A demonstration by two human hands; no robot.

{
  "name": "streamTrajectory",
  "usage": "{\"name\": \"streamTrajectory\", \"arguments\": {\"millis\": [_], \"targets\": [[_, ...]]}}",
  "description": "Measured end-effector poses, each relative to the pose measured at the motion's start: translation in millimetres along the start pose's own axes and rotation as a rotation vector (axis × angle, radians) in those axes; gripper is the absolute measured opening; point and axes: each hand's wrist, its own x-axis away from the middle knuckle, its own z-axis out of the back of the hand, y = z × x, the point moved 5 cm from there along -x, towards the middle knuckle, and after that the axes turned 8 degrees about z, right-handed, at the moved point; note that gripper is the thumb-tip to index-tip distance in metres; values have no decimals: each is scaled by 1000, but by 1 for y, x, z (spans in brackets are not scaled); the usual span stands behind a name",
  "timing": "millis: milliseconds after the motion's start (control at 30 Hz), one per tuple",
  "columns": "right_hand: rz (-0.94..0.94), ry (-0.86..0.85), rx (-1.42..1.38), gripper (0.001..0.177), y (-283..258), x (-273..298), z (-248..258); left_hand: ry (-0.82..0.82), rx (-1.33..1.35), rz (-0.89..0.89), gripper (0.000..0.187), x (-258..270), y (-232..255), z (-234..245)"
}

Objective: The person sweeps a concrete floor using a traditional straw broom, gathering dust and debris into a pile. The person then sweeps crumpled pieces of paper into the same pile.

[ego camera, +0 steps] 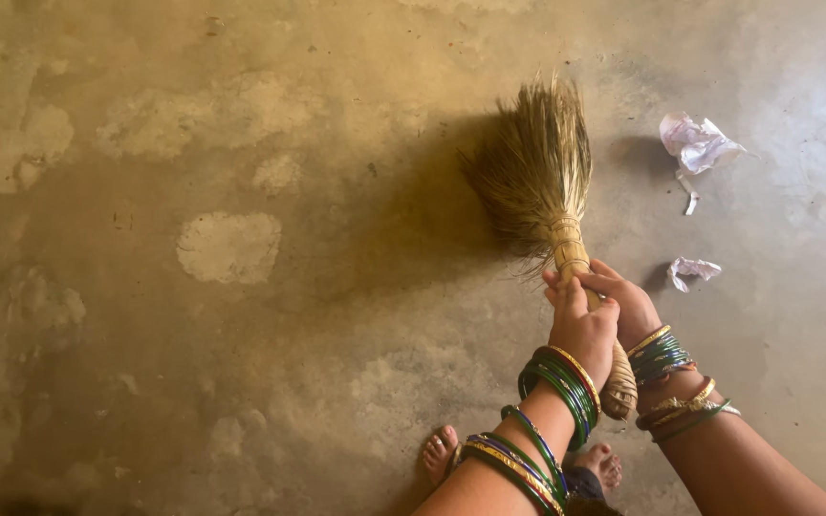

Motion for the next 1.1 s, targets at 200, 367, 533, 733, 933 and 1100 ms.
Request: {"name": "streamTrajectory", "arguments": {"millis": [200, 367, 533, 733, 933, 1100], "targets": [[51, 60, -21, 57, -51, -23, 28, -48, -12, 66, 79, -8, -4, -24], [60, 49, 54, 51, -71, -23, 64, -29, -73, -77, 77, -38, -23, -67], [70, 132, 93, 45, -93, -9, 96, -5, -280, -244, 71, -71, -40, -127], [198, 157, 8, 40, -121, 10, 120, -150, -254, 20, 73, -64, -25, -152], [276, 116, -16, 42, -148, 19, 116, -170, -242, -139, 72, -48, 5, -159], [315, 237, -1, 54, -157, 26, 73, -152, -124, -230, 75, -15, 39, -125]]}}
